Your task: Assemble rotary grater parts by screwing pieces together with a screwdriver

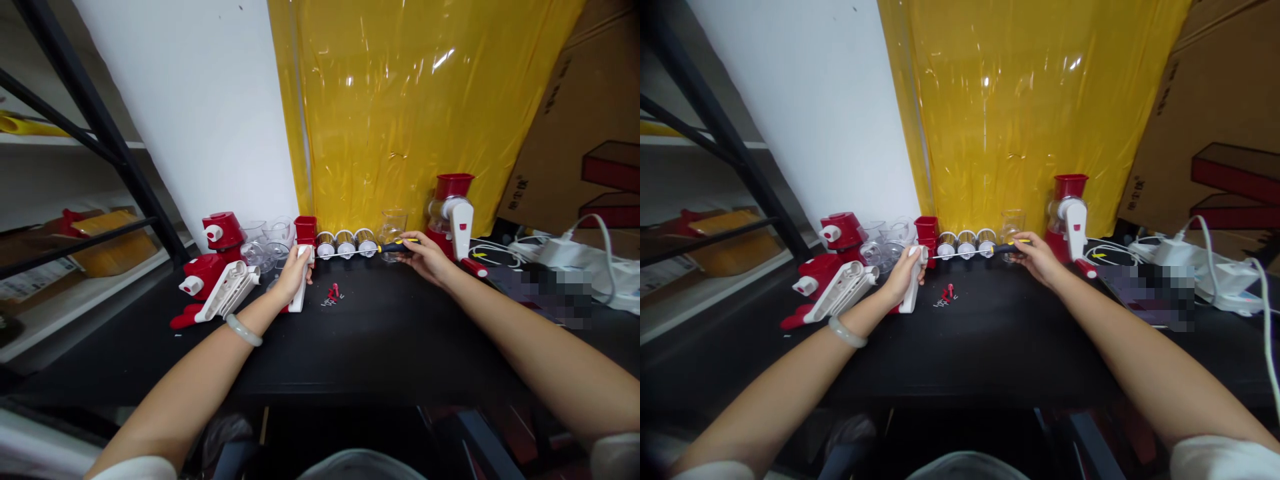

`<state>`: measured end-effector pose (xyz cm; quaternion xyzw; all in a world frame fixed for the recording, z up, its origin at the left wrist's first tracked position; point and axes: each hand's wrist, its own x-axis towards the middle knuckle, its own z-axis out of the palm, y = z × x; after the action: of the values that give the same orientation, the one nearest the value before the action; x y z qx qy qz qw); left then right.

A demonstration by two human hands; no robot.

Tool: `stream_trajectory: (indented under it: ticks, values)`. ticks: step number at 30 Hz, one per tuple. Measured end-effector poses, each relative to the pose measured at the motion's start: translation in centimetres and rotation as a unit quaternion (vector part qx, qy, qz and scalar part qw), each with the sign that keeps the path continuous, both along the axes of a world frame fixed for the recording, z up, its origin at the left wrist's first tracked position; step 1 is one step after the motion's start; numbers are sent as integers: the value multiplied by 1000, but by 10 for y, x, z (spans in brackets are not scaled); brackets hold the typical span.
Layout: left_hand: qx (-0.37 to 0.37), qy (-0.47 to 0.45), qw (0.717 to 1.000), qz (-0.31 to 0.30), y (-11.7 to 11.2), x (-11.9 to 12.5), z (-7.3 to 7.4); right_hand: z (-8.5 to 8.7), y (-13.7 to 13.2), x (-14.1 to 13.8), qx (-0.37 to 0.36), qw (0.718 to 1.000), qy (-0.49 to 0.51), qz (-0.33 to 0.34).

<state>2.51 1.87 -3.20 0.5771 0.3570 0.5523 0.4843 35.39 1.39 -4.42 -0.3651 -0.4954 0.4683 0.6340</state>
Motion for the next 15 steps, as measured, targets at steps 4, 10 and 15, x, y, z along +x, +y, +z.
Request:
stream_trajectory:
  ticks: [4,10,15]
  values:
    - [1,-1,1000,0,-1,0,1,0,1,0,1,1000,-8,-5]
    - [-5,-4,1000,3,2,-1,1,-5,9,3,20,988,-128,-82]
    - [-4,-3,1000,6,3,-2,0,-8,11,5,40,978,-183,-88]
